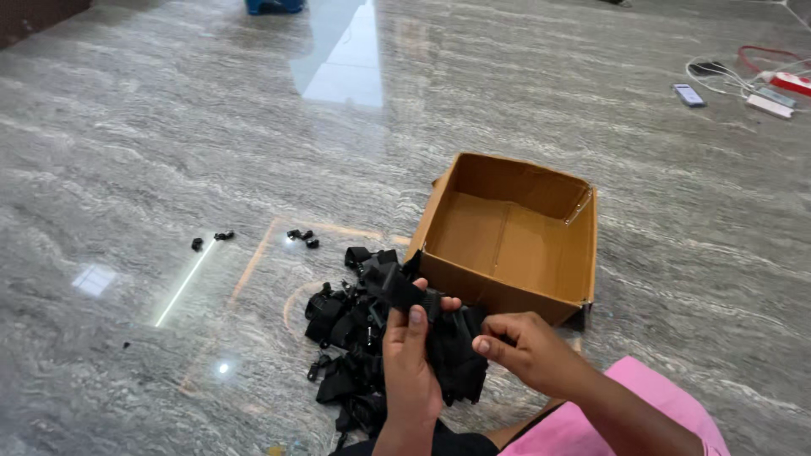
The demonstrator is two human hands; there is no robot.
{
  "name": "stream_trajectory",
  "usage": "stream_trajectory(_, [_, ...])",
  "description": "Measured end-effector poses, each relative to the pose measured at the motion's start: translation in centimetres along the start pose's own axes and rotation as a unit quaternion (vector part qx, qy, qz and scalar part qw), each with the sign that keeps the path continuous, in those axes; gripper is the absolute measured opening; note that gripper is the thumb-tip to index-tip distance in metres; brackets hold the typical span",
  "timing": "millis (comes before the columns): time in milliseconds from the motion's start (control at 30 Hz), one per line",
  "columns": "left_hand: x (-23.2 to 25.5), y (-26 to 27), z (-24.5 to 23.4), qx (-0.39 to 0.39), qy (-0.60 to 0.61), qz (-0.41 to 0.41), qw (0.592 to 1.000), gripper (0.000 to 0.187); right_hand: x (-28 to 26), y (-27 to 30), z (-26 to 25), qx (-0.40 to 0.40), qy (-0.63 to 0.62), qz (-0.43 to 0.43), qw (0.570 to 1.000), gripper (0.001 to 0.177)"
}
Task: The person sits on the floor and assembles small black plastic camera parts by hand. They pick up components from a pile, fit them together, and occasionally use a small metal tool to tighten or adjust the pieces. The person handles the parts one at a time and places the assembled units back into the pile.
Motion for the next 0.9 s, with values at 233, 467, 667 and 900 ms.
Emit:
stream_trajectory(233, [-0.9,0.0,-0.4,-0.074,-0.07,-0.002,0.995,0.045,3.5,1.1,3.4,0.017,-0.187,0.121,0.975,0.031])
stream_trajectory(467, [-0.8,0.6,0.3,-0.144,-0.154,0.04,0.977,0.046,4.5,2.7,2.1,-0.016,-0.197,0.121,0.973,0.032])
stream_trajectory(667, [2.1,3.7,2.6,-0.116,-0.409,0.368,0.827,0.031,6.1,2.8,2.0,-0.025,-0.368,0.184,0.911,0.03])
stream_trajectory(900, [3.2,2.6,-0.6,-0.053,-0.168,0.174,0.969,0.032,7.8,1.9,2.3,-0.05,-0.464,0.213,0.858,0.029])
Point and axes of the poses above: each hand's wrist, its own y-axis away from the middle knuckle, its own z-axis out of the palm, x = y × z, the point moved 6 cm from there along -y, towards the middle knuckle, and after that the axes turned 12 degrees about -y, right-handed, at the moved point
